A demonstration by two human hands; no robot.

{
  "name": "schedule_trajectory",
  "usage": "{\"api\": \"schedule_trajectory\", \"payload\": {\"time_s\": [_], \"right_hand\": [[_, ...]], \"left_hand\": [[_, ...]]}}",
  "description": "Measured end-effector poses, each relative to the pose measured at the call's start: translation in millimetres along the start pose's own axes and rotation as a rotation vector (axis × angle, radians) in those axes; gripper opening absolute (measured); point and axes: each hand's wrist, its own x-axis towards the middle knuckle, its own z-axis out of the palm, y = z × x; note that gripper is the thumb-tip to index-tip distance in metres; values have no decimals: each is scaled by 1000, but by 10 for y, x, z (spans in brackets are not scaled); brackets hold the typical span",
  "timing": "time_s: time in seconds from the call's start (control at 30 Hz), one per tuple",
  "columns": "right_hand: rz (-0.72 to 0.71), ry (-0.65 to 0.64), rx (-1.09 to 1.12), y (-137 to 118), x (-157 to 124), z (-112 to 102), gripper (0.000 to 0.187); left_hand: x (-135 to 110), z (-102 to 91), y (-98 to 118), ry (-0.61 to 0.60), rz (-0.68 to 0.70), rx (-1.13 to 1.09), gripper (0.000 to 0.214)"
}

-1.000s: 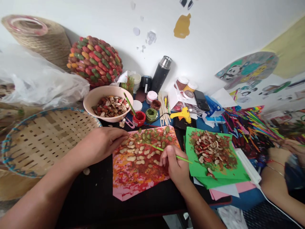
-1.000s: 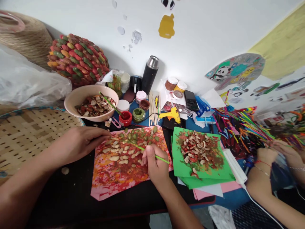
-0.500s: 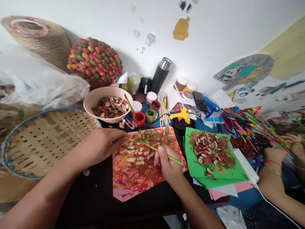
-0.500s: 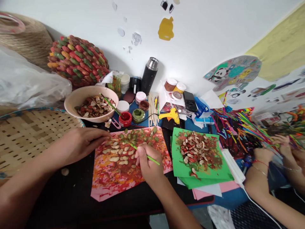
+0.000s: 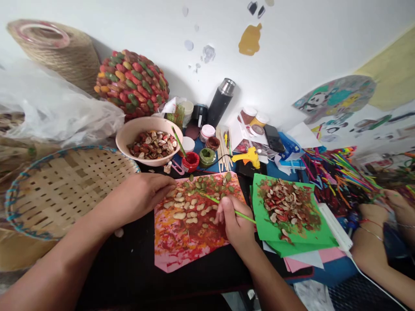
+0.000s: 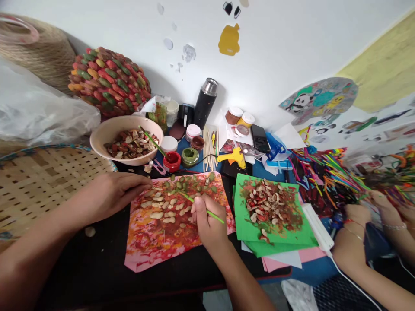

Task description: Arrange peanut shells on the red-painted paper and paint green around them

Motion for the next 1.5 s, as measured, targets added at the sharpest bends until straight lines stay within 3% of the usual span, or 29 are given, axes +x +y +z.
{"api": "schedule_trajectory", "payload": {"time_s": [1.07, 1.5], "right_hand": [[23, 37, 91, -15, -87, 33, 58], [15, -8, 114, -7, -143, 70, 56]], "left_hand": [[13, -9, -10, -5, -40, -23, 53], [8, -6, -11, -22, -53, -15, 58]]}}
